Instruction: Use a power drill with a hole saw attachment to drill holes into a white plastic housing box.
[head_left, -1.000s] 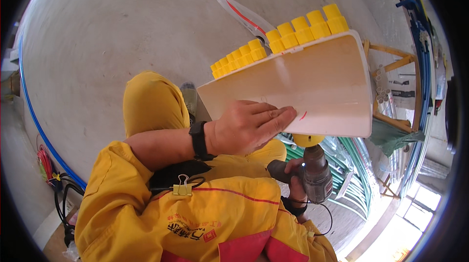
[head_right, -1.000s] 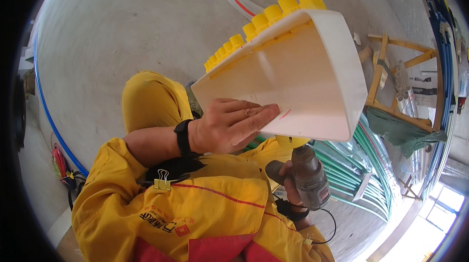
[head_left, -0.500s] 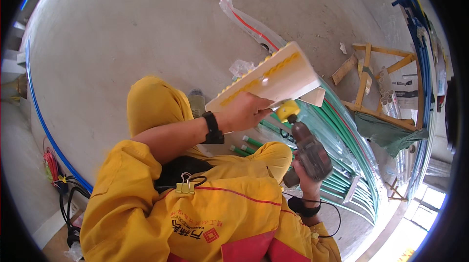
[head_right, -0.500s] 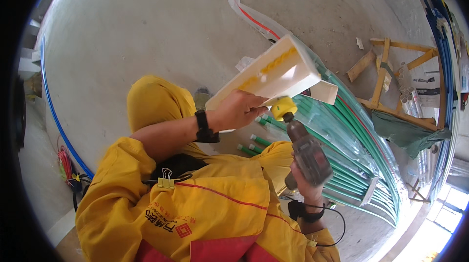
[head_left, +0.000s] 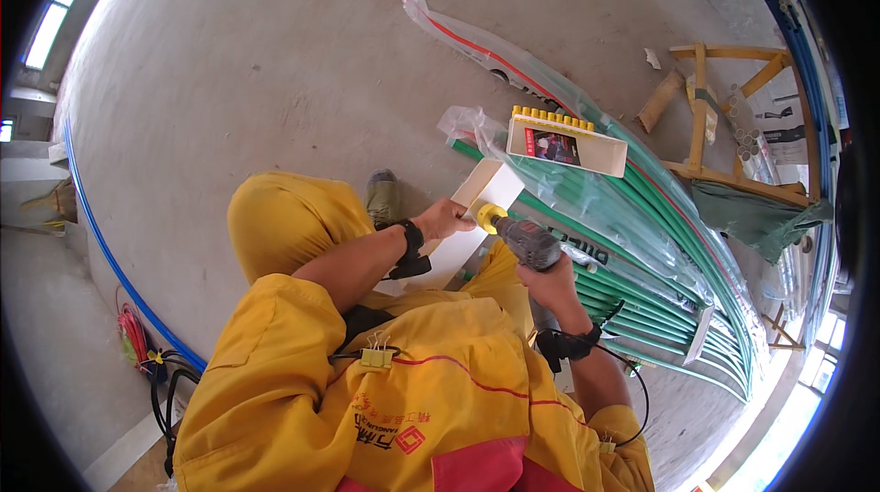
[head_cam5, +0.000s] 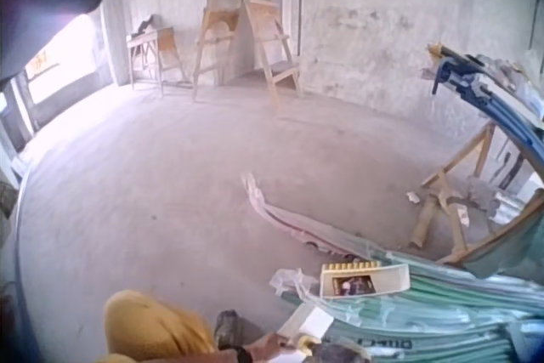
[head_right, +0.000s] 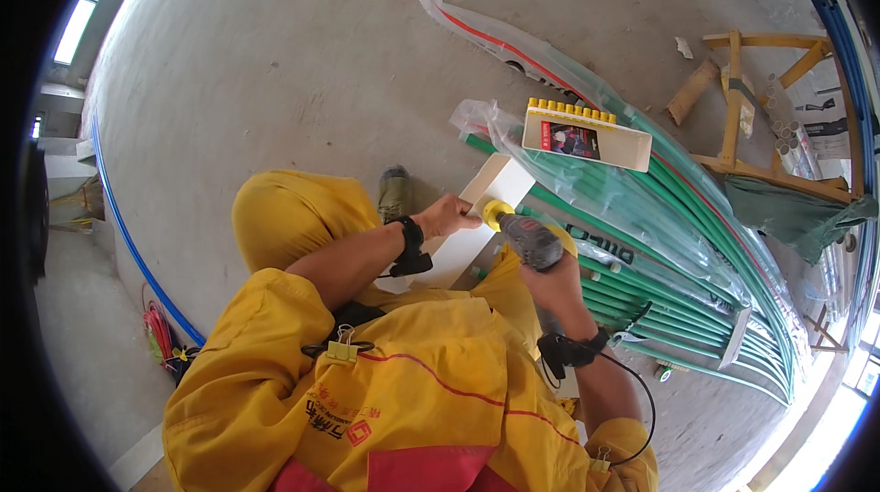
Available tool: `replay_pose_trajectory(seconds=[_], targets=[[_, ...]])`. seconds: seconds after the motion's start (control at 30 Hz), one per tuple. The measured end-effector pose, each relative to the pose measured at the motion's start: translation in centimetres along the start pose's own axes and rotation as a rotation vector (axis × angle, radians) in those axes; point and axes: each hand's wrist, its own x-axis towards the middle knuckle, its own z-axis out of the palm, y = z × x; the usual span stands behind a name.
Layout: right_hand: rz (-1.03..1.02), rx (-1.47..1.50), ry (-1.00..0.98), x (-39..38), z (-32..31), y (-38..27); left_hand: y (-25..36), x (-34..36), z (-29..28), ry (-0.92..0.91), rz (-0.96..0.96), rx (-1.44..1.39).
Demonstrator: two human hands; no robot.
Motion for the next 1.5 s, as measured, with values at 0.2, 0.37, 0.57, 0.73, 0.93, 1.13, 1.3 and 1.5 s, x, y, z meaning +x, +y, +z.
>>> replay_pose_trajectory(seconds=[0.2, 0.37, 0.57, 0.73, 0.93, 1.13, 1.3, 1.5], targets=[[0.090, -0.280, -0.141, 1.5, 2.5, -2.8, -4.4, -0.3, -0.8, -0.046, -0.274, 0.026], [0.102, -0.315, -0.280, 1.7, 3.7, -3.1, -7.6, -1.4, -1.6, -0.092, -0.384, -0.018], [0.060, -0.454, -0.538, 2.3, 5.8, -4.4, -7.5, -2.8, -1.7, 0.022, -0.499, -0.449], [0.049, -0.507, -0.634, 2.6, 6.2, -5.1, -6.8, -3.2, -1.8, 0.006, -0.497, -0.414], [0.068, -0.534, -0.634, 2.6, 5.8, -5.4, -8.3, -3.7, -0.5, 0.082, -0.319, 0.392], [0.101, -0.607, -0.595, 2.1, 6.3, -5.2, -7.5, -3.5, 1.6, 0.163, -0.389, 0.355], [0.113, -0.594, -0.561, 1.9, 5.8, -5.2, -10.2, -2.8, 2.1, 0.168, -0.293, 0.326], [0.040, -0.596, -0.599, 2.1, 6.8, -5.9, -22.1, -1.3, 1.3, 0.345, -0.178, -0.245]])
